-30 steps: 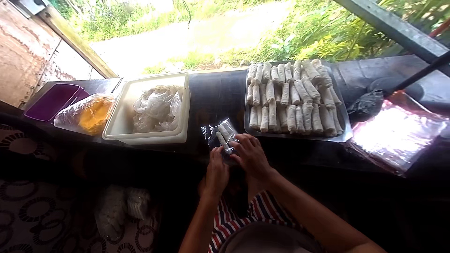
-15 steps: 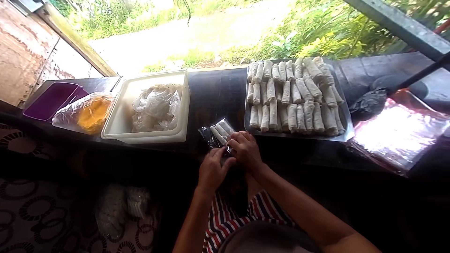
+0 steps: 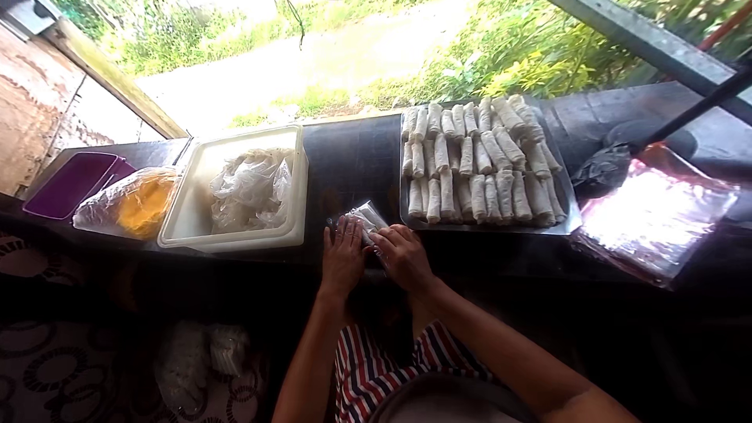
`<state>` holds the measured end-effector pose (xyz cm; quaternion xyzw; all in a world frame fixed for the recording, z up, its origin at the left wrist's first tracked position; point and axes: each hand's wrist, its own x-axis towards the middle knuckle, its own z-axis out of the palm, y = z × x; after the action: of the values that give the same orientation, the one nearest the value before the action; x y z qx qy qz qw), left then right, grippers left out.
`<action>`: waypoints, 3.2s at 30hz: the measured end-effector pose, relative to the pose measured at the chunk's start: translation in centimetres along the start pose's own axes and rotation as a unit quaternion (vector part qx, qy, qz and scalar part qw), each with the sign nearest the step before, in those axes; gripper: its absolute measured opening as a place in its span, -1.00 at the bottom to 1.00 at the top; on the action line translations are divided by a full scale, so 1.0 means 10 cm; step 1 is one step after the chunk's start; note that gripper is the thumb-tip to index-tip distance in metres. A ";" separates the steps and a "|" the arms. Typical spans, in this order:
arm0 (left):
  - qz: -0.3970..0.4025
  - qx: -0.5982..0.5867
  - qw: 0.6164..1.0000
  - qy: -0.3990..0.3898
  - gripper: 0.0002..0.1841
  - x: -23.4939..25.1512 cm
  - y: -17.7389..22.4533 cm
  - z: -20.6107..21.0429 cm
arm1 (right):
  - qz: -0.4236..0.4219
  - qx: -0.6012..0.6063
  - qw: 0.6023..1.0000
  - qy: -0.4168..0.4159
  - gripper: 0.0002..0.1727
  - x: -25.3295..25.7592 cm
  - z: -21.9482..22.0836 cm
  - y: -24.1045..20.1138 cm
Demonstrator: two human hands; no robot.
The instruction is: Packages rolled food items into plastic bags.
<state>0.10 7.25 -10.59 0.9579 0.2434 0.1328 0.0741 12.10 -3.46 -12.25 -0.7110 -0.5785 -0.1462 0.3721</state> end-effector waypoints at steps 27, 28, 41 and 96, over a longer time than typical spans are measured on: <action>0.045 0.004 0.999 0.022 -0.45 0.03 -0.06 0.04 | 0.006 0.091 0.976 -0.200 -0.33 0.07 -0.38 -0.07; 0.038 -0.002 0.999 0.001 -0.42 0.03 -0.04 0.00 | 0.011 0.100 0.974 -0.201 -0.28 0.10 -0.53 -0.07; -0.037 -0.099 0.993 0.051 -0.30 -0.10 0.02 -0.12 | 0.223 -0.172 0.945 -0.165 -0.54 0.59 -1.26 0.46; 0.033 -0.298 0.949 0.100 -0.30 -0.84 0.73 -0.39 | 0.174 0.465 0.856 -0.146 -0.77 -0.61 -1.40 0.14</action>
<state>-4.87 -2.93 -7.21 0.8815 0.1674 0.2964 0.3273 14.78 -17.65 -7.10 -0.5571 -0.4939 0.3125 0.5900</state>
